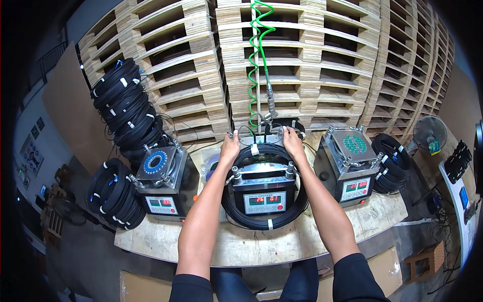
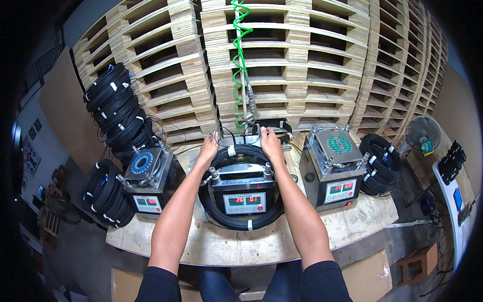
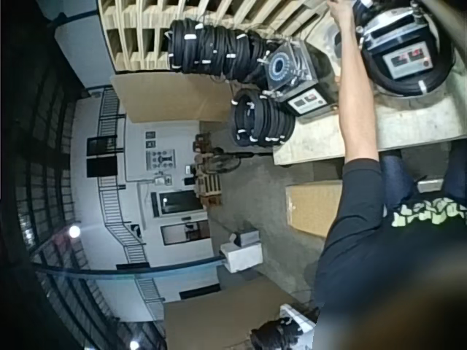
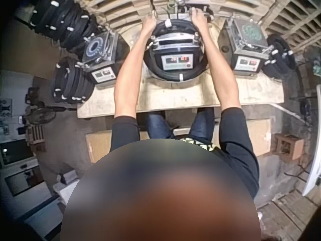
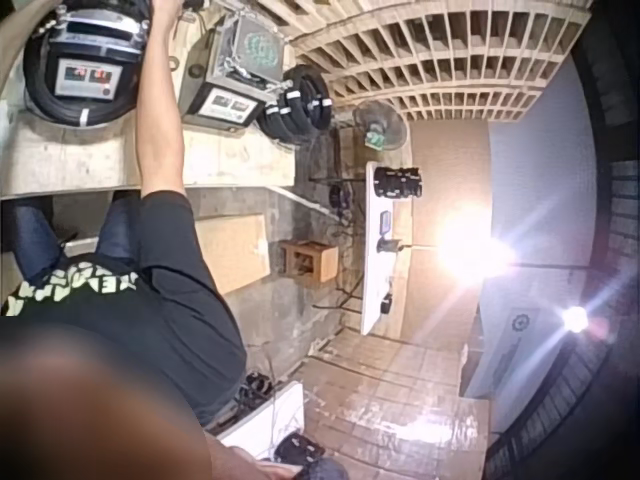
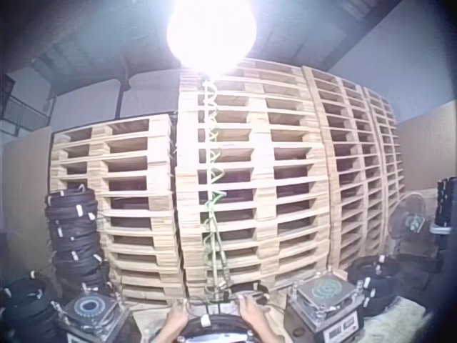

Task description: Operating automated cable winding and binding machines to process electrical cords.

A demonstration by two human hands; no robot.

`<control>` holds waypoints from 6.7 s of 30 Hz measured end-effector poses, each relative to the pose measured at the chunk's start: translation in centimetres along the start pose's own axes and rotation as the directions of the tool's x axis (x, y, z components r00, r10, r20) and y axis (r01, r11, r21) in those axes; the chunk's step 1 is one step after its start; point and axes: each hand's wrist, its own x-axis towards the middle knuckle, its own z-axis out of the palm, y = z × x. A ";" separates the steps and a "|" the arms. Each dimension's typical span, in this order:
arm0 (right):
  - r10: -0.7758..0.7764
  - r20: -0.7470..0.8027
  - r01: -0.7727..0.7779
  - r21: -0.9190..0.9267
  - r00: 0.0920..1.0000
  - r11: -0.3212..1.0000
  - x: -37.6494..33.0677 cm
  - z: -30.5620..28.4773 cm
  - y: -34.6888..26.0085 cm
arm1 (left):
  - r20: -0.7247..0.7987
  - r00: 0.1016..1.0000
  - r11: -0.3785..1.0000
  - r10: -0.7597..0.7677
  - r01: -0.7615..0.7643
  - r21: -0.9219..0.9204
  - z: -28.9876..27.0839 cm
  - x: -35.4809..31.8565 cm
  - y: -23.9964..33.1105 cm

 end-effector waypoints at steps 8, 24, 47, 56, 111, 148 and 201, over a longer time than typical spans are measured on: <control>0.072 0.080 -0.060 -0.145 0.994 0.988 0.4 0.3 0.2 | 0.123 0.992 0.999 0.017 -0.021 0.028 0.0 1.6 -1.5; 0.011 0.041 -0.010 -0.012 0.999 1.000 -0.2 0.3 -0.2 | 0.059 0.996 0.998 -0.062 0.063 -0.001 -0.5 0.2 -0.2; -0.050 0.024 0.049 0.062 0.998 0.997 -0.9 -0.4 -0.6 | 0.078 0.997 1.000 -0.009 0.010 -0.014 -0.7 0.3 -0.5; -0.105 0.005 0.105 -0.038 0.994 0.994 -1.2 -0.6 -0.6 | 0.017 1.000 0.997 0.016 -0.017 0.070 0.0 0.7 -1.3; 0.022 0.131 -0.005 -0.132 0.991 0.991 0.0 -1.0 -0.2 | 0.143 0.987 0.996 0.067 -0.074 0.048 -0.1 1.2 -1.2; -0.057 0.072 0.058 -0.009 0.996 0.998 0.6 -0.1 0.7 | 0.164 0.985 0.999 0.046 -0.047 -0.002 -0.7 1.4 -1.7; -0.058 0.113 0.059 -0.005 0.992 0.998 -0.5 -0.4 -0.3 | 0.120 0.993 1.000 0.013 -0.010 -0.025 -0.8 1.3 -2.3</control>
